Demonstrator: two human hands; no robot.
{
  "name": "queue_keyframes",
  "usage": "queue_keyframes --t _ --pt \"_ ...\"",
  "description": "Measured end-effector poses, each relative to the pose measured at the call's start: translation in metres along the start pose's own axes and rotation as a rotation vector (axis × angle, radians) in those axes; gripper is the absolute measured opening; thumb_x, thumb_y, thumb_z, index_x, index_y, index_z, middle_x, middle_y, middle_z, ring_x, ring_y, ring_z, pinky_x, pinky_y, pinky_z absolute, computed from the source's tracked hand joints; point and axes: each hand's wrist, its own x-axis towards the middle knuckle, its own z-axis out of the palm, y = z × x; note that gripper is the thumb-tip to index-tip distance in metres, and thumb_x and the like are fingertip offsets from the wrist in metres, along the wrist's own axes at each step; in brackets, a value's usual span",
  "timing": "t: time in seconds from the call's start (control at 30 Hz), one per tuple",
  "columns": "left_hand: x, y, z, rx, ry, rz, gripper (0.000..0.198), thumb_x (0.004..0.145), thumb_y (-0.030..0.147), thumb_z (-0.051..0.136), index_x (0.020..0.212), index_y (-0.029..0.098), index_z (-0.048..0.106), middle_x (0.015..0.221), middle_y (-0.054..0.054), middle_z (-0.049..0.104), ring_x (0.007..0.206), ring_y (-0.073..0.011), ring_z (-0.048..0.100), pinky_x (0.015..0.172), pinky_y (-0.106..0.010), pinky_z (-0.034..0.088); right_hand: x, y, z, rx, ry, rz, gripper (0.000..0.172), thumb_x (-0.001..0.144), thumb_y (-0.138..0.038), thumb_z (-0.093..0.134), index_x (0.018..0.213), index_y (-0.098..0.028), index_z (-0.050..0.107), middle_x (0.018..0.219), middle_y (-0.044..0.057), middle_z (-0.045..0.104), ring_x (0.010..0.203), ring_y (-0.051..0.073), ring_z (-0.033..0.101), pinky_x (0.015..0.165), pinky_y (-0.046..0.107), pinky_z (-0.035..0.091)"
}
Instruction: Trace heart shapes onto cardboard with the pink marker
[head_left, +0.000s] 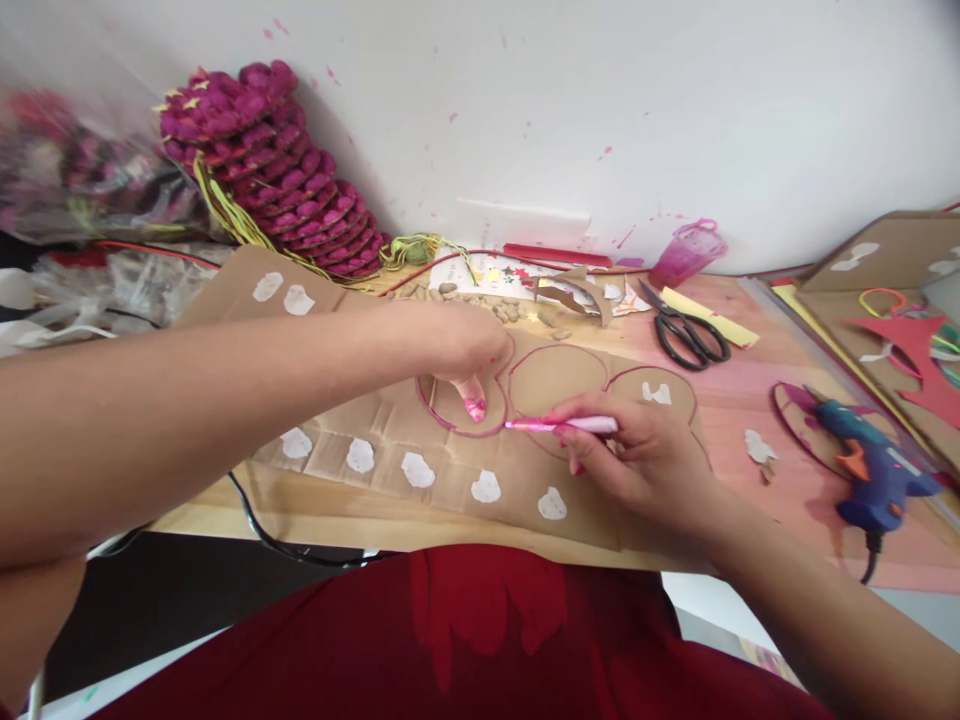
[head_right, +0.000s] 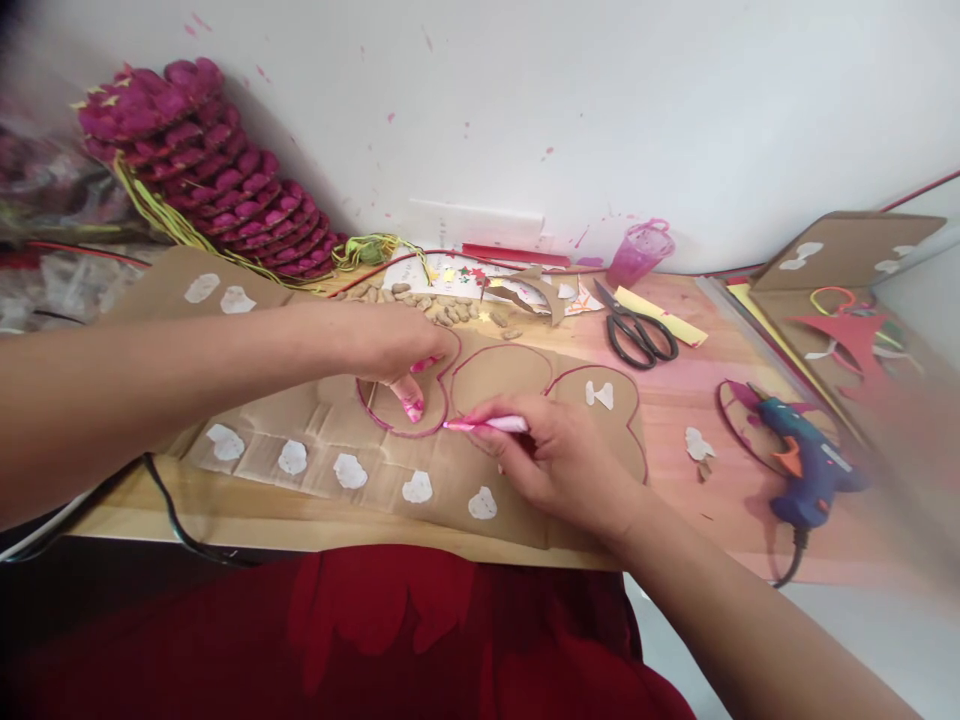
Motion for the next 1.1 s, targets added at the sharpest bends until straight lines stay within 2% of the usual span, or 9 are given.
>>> queue_keyframes --t 0.17,0.33,0.43,0.6,0.77,0.87,0.97,1.1 --pt "-0.002 0.0 0.0 -0.042 0.014 -0.002 0.048 0.068 0.058 0.076 0.098 0.021 0.07 0.09 -0.006 0.072 0.081 -0.0215 0.063 0.074 -0.027 0.039 0.012 0.009 0.001 0.059 -0.014 0.079 0.02 0.097 -0.033 0.058 0.102 -0.019 0.071 0.058 -0.004 0.064 0.049 0.009 0.057 0.048 0.021 0.039" --pt "-0.001 -0.002 0.002 -0.096 0.03 0.012 0.046 0.066 0.051 0.08 0.098 0.021 0.07 0.088 -0.005 0.072 0.08 -0.0222 0.063 0.075 -0.028 0.037 0.021 0.002 0.004 0.082 0.049 0.041 0.018 0.096 -0.031 0.058 0.093 -0.019 0.07 0.058 -0.004 0.062 0.051 0.009 0.055 0.052 0.022 0.04" --pt "0.0 -0.003 0.005 -0.133 0.045 0.002 0.043 0.065 0.049 0.08 0.097 0.02 0.072 0.086 -0.006 0.071 0.079 -0.0233 0.062 0.074 -0.029 0.036 0.025 -0.002 0.005 0.096 0.088 0.033 0.017 0.095 -0.031 0.059 0.089 -0.019 0.069 0.061 -0.002 0.064 0.055 0.011 0.057 0.055 0.023 0.041" --pt "0.001 -0.003 0.007 -0.126 0.067 0.024 0.035 0.067 0.043 0.08 0.093 0.022 0.068 0.085 -0.004 0.07 0.074 -0.0195 0.059 0.065 -0.027 0.031 0.035 -0.001 0.01 0.085 0.101 0.052 0.017 0.095 -0.029 0.057 0.093 -0.019 0.071 0.072 0.001 0.07 0.063 0.012 0.061 0.059 0.024 0.044" --pt "0.0 -0.002 0.005 -0.143 0.071 0.023 0.037 0.06 0.039 0.085 0.085 0.022 0.065 0.078 0.0 0.066 0.07 -0.0185 0.057 0.062 -0.027 0.029 0.043 -0.001 0.016 0.03 0.137 0.0 0.016 0.094 -0.026 0.058 0.096 -0.017 0.072 0.083 0.003 0.074 0.071 0.013 0.065 0.065 0.025 0.047" --pt "-0.001 -0.001 0.005 -0.161 0.093 0.027 0.038 0.057 0.039 0.087 0.079 0.022 0.061 0.076 0.001 0.065 0.069 -0.0179 0.056 0.06 -0.027 0.028 0.036 -0.005 0.016 -0.029 0.111 -0.047 0.013 0.093 -0.023 0.059 0.097 -0.018 0.071 0.088 0.004 0.076 0.077 0.014 0.068 0.069 0.025 0.047" --pt "-0.001 -0.003 0.007 -0.148 0.118 0.036 0.037 0.06 0.039 0.086 0.078 0.022 0.059 0.071 0.002 0.061 0.065 -0.0165 0.053 0.058 -0.027 0.027 0.019 -0.012 0.014 -0.108 0.074 -0.016 0.013 0.095 -0.024 0.06 0.099 -0.02 0.071 0.082 0.002 0.075 0.072 0.014 0.068 0.066 0.024 0.046" --pt "0.0 -0.009 0.016 -0.152 0.168 0.036 0.036 0.064 0.039 0.085 0.079 0.022 0.058 0.069 0.004 0.057 0.062 -0.0151 0.051 0.056 -0.026 0.027 -0.006 -0.017 0.014 -0.061 0.131 0.008 0.011 0.096 -0.024 0.061 0.099 -0.021 0.071 0.074 -0.001 0.071 0.065 0.012 0.066 0.063 0.023 0.047"
